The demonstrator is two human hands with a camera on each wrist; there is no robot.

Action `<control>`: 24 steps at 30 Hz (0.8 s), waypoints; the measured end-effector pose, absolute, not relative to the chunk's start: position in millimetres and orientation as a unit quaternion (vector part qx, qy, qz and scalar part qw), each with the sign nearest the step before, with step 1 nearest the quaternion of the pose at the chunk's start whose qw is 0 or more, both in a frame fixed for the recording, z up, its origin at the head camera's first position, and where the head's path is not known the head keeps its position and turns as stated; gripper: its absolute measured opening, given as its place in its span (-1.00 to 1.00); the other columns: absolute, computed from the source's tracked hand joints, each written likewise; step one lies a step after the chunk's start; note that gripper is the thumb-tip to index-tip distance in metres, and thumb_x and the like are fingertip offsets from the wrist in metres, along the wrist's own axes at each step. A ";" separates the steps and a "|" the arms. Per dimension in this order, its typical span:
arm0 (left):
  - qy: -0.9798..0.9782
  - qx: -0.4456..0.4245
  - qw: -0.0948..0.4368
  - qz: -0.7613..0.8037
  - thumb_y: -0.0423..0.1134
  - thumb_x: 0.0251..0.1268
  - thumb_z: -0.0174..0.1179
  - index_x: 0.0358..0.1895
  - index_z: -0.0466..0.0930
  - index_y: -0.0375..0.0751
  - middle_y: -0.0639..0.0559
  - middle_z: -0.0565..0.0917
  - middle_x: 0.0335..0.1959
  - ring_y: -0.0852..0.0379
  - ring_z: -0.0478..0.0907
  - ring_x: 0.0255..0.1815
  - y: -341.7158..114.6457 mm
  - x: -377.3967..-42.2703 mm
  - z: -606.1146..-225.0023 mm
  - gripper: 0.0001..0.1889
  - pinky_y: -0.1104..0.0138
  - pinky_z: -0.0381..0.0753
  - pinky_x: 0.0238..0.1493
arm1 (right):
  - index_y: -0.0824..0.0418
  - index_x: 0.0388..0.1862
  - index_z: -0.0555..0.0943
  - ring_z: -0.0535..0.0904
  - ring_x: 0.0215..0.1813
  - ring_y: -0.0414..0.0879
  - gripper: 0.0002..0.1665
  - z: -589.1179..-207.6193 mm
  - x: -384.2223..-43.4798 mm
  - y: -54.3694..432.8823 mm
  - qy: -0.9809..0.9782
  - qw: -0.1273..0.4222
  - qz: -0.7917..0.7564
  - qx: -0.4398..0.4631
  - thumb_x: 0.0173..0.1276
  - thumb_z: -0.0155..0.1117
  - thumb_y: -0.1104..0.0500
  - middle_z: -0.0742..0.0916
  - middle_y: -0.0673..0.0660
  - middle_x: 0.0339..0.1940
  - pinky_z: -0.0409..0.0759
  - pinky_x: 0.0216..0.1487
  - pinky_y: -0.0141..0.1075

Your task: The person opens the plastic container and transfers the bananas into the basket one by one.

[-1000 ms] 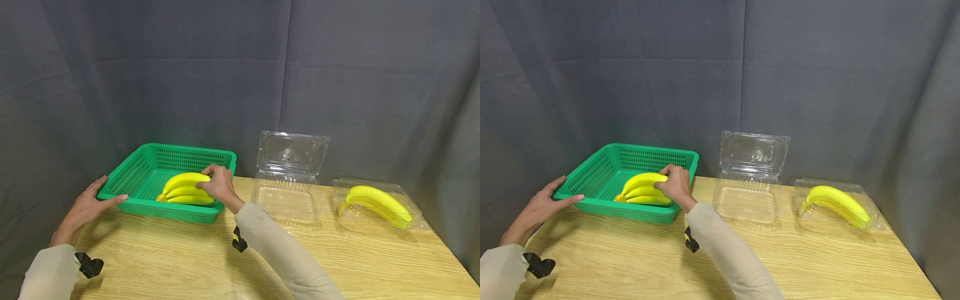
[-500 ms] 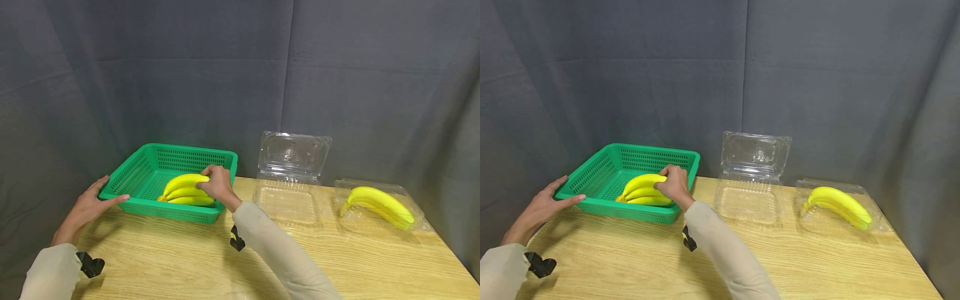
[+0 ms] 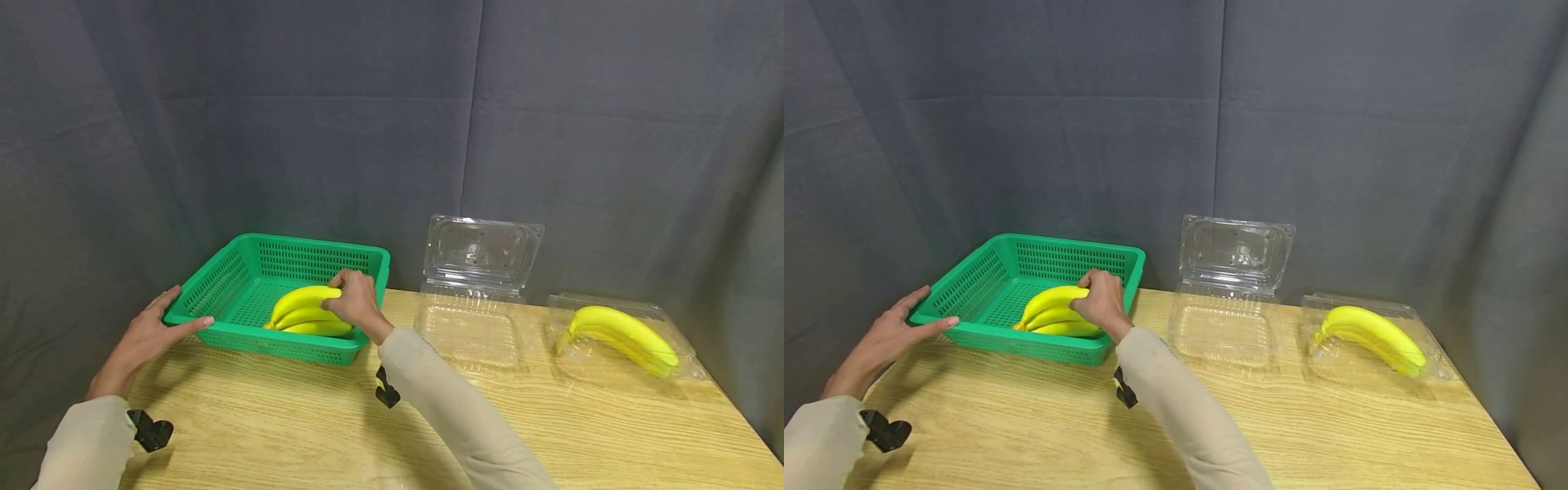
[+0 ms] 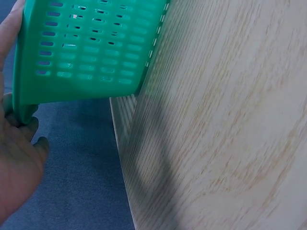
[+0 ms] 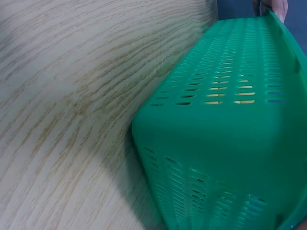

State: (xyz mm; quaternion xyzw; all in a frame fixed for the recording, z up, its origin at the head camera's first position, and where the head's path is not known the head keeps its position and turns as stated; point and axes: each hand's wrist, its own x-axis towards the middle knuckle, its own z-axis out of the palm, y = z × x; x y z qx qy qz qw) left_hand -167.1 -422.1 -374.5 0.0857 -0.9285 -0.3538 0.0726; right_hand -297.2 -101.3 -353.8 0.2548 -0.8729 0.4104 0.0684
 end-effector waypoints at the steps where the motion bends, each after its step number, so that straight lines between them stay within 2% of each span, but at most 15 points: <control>1: -0.928 0.086 0.072 -0.355 0.19 0.31 0.15 0.54 -0.40 -0.28 -0.49 -0.32 0.48 -0.59 -0.27 0.40 -421.7 -167.0 -374.2 0.08 -0.45 0.03 0.12 | 0.22 -0.18 0.71 0.60 -0.11 -0.03 -0.65 -353.9 -297.5 -101.7 -0.875 0.067 0.408 0.254 0.04 0.59 0.21 0.73 0.05 -0.19 0.58 -0.14 -0.30; 9: -0.930 0.083 0.069 -0.352 0.19 0.31 0.15 0.53 -0.39 -0.31 -0.50 -0.31 0.48 -0.59 -0.27 0.39 -419.8 -166.7 -370.4 0.08 -0.45 0.03 0.12 | 0.20 -0.19 0.68 0.61 -0.07 -0.06 -0.66 -352.5 -298.9 -101.1 -0.879 0.057 0.395 0.262 0.06 0.58 0.19 0.73 0.04 -0.20 0.52 0.03 -0.25; 18: -0.929 0.082 0.069 -0.355 0.19 0.31 0.15 0.53 -0.40 -0.31 -0.50 -0.32 0.48 -0.59 -0.28 0.40 -419.8 -166.5 -369.6 0.08 -0.45 0.02 0.13 | 0.20 -0.16 0.70 0.59 -0.06 -0.07 -0.70 -345.1 -300.5 -98.1 -0.882 -0.006 0.394 0.260 0.11 0.53 0.19 0.72 0.04 -0.17 0.58 -0.10 -0.30; 24: -0.929 0.082 0.071 -0.352 0.19 0.31 0.15 0.53 -0.39 -0.32 -0.51 -0.30 0.48 -0.58 -0.27 0.40 -420.2 -166.4 -371.1 0.08 -0.45 0.02 0.14 | 0.19 -0.17 0.73 0.60 -0.15 -0.10 -0.65 -340.9 -299.8 -95.8 -0.883 -0.037 0.395 0.250 0.03 0.60 0.18 0.72 0.00 -0.26 0.59 -0.17 -0.32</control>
